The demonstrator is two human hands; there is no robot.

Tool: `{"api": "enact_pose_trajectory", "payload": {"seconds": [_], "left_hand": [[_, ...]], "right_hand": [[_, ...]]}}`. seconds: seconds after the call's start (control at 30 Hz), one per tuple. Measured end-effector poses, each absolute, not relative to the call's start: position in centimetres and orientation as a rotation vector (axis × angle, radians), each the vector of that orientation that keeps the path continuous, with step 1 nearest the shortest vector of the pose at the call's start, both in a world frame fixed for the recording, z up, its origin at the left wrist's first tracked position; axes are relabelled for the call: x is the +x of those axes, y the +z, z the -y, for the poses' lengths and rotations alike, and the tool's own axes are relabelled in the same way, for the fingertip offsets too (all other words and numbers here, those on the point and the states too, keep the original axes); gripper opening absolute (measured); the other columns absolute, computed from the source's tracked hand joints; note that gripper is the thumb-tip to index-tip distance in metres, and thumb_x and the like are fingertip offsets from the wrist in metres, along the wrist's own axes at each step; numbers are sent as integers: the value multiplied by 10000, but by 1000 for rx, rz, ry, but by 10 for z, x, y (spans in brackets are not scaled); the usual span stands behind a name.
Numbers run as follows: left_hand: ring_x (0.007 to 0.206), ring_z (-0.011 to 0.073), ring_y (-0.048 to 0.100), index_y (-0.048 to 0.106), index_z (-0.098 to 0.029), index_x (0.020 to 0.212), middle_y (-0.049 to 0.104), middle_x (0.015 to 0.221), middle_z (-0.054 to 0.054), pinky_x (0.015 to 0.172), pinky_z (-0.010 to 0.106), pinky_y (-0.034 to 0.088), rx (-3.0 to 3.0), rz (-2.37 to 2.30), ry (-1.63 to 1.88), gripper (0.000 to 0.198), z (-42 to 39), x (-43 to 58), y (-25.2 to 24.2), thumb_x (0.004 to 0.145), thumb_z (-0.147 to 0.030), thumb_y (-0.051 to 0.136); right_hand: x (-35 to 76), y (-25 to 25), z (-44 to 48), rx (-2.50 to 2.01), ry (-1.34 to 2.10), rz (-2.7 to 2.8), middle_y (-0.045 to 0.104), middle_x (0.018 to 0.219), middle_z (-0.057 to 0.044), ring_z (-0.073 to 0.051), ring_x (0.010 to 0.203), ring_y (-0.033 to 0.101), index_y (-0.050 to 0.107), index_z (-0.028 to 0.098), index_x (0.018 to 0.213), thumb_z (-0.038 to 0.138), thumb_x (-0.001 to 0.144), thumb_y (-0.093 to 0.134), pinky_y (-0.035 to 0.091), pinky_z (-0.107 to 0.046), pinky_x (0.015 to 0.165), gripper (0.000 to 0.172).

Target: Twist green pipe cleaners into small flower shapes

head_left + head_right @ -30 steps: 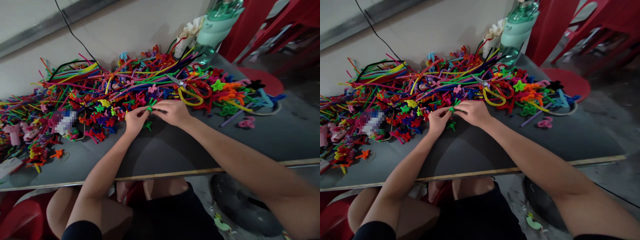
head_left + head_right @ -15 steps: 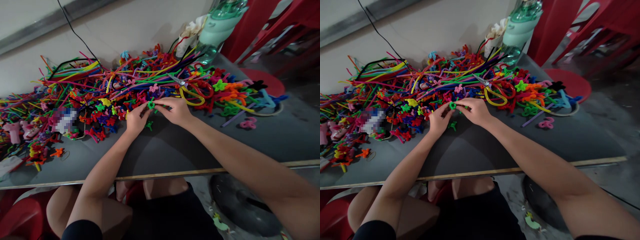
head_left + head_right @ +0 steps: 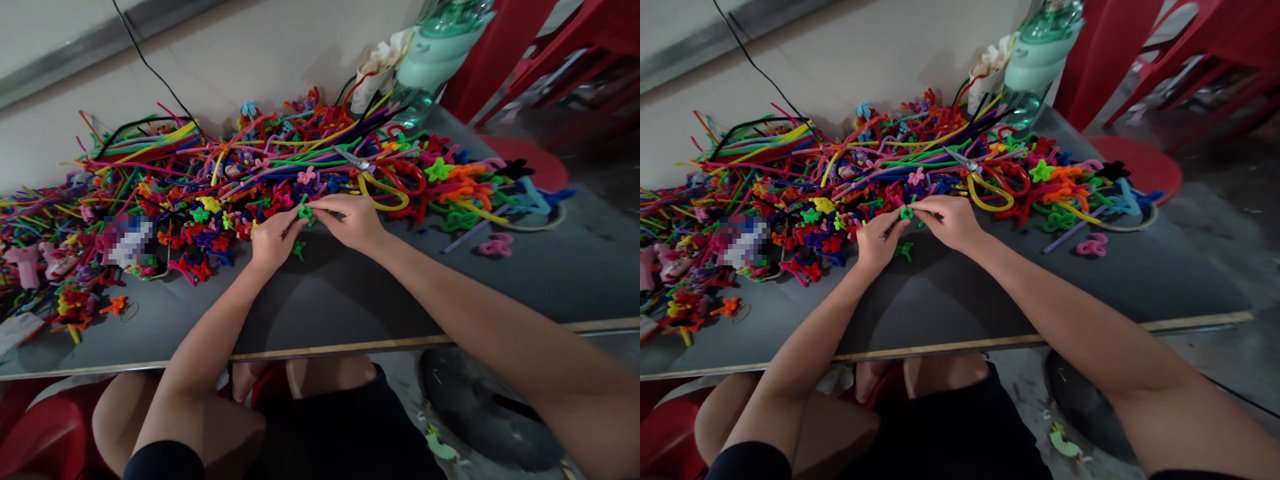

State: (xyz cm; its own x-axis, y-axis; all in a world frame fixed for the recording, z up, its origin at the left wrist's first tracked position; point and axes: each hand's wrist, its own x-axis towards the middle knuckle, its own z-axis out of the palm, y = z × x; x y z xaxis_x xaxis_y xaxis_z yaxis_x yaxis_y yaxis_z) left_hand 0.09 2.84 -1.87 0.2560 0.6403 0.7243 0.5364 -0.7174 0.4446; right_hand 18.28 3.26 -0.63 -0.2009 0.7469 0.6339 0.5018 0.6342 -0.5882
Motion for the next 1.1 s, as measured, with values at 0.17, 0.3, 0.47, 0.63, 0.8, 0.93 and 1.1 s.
{"api": "enact_pose_trajectory", "payload": {"seconds": [0.17,0.3,0.47,0.63,0.8,0.93,1.1], "left_hand": [[849,155,708,701,-141,1059,748,933,90,754,267,577,2425,-1068,1490,267,-28,2,-17,929,-303,533],[838,146,699,685,-139,1097,742,912,86,756,265,570,2417,-1022,1436,282,-28,1,-16,943,-292,505],[790,135,679,664,-170,1151,726,862,69,734,275,562,2391,-962,1311,302,-27,1,-14,961,-297,467],[911,160,676,649,-156,1155,719,975,96,808,305,559,2415,-1025,1283,303,-29,0,-14,960,-292,461],[879,158,667,623,-151,1173,708,966,92,732,279,559,2353,-1142,1257,312,-30,-1,-17,937,-322,510],[856,146,659,631,-168,1169,707,933,72,727,264,549,2318,-1159,1251,305,-27,1,-15,911,-316,564],[784,126,645,684,-174,1102,715,896,68,617,224,518,2287,-1104,1292,266,-24,3,-10,919,-310,548]], "right_hand": [[181,-4,-31,-1027,470,1781,760,838,-34,-192,746,711,764,237,874,346,851,616,557,-302,632,185],[182,-3,-32,-995,742,1675,739,723,-22,-161,596,676,765,226,811,424,784,689,544,-284,553,214],[185,-5,-36,-1020,948,1578,700,628,-14,-166,562,661,757,226,748,479,683,767,545,-303,540,261],[184,-6,-38,-1026,1069,1566,697,650,-17,-161,567,652,750,206,812,483,659,779,539,-299,533,318],[181,-7,-37,-982,1224,1536,699,676,-26,-149,571,650,737,183,938,475,706,740,490,-238,449,373],[177,-6,-37,-1020,1299,1460,690,664,-29,-132,520,622,736,164,898,455,679,751,447,-215,394,365],[172,-8,-36,-1077,1283,1405,655,604,-16,-140,526,623,735,163,862,411,662,748,440,-210,390,319]]}}
